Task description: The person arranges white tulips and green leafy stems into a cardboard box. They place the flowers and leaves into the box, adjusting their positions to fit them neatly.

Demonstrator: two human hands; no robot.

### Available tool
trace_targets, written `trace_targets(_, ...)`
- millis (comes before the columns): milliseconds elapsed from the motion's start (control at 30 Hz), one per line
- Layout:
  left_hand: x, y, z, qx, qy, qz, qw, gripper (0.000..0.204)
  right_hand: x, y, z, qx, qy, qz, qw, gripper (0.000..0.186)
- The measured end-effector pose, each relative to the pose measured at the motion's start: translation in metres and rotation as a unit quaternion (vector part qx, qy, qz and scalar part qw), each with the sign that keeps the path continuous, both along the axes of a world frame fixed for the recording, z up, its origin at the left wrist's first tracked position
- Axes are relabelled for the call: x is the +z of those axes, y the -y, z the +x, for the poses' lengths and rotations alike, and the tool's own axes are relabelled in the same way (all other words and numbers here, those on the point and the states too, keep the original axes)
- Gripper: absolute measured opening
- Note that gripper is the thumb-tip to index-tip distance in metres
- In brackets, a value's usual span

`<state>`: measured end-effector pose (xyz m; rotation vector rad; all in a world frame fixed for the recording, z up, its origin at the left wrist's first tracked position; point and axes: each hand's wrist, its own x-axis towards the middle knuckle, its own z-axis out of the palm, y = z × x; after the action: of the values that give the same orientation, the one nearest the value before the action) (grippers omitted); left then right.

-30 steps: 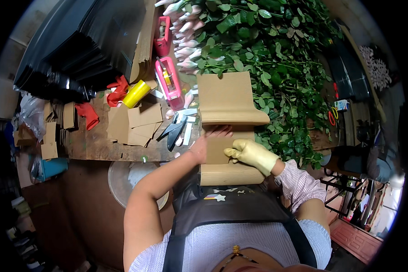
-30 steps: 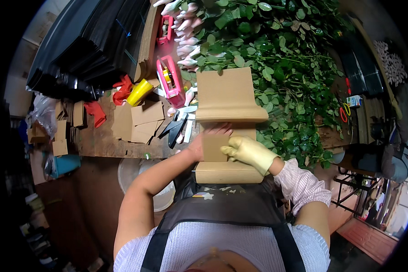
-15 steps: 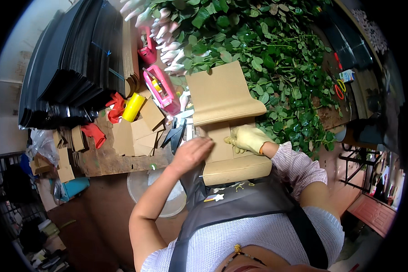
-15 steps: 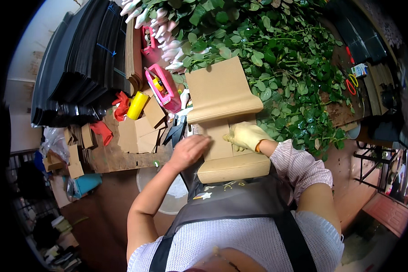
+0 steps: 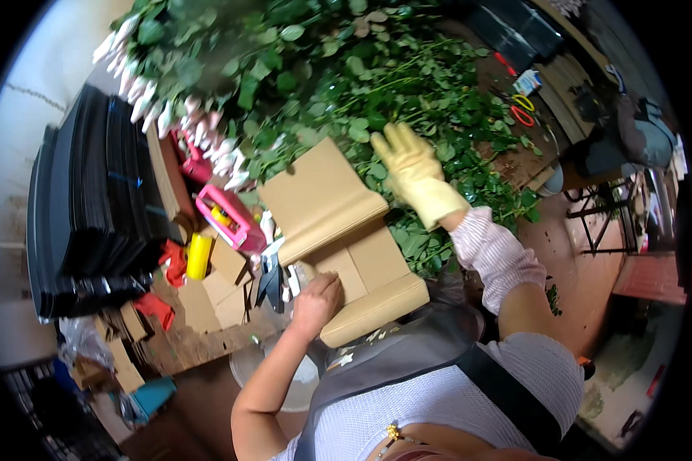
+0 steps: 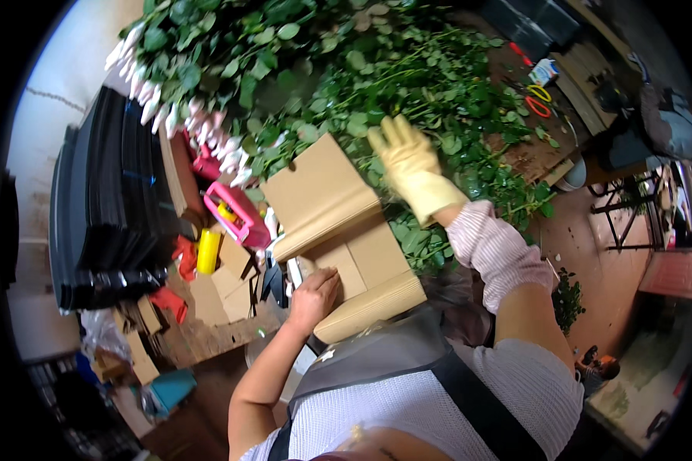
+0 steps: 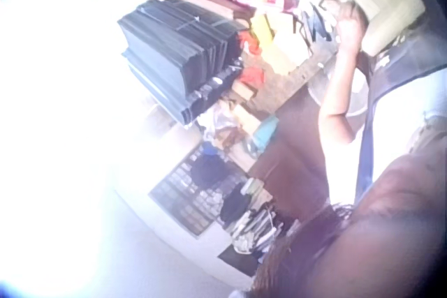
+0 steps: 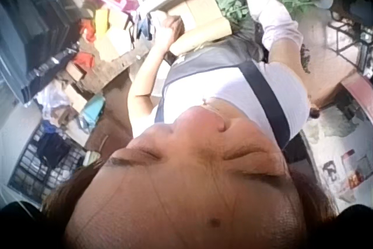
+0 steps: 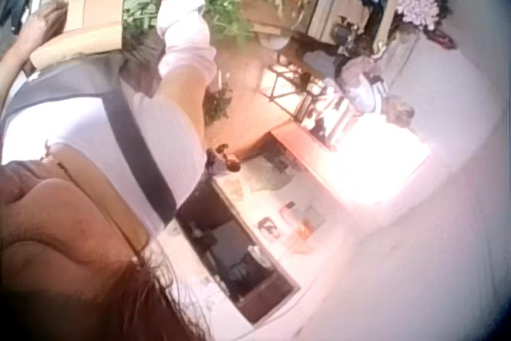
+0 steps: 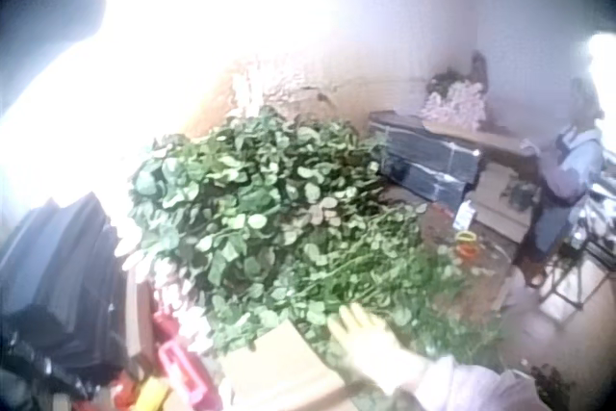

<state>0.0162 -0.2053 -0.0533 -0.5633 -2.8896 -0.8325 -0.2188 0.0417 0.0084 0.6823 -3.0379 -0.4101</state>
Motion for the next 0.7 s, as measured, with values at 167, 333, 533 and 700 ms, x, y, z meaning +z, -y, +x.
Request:
trace_targets(167, 0.004, -0.002, -0.001, -0.002, -0.001, -0.068, 0.998, 0.029, -0.012, 0.005, -0.027, 0.196, -0.011, -0.36, 0.912, 0.057)
trace_targets(333, -0.001, 0.002, -0.001, -0.006, 0.115, -0.096, 0.989, 0.052, 0.019, -0.003, 0.01, 0.071, 0.282, -0.769, 0.57, 0.018)
trace_targets(533, 0.002, 0.004, 0.0, -0.022, 0.105, -0.103, 0.989, 0.057, -0.021, -0.071, -0.033, -0.081, 0.052, -0.438, 0.894, 0.025)
trace_targets(700, 0.012, -0.003, -0.005, -0.015, 0.108, -0.102, 0.989, 0.055, -0.097, -0.08, -0.089, -0.08, -0.091, -0.087, 0.989, 0.038)
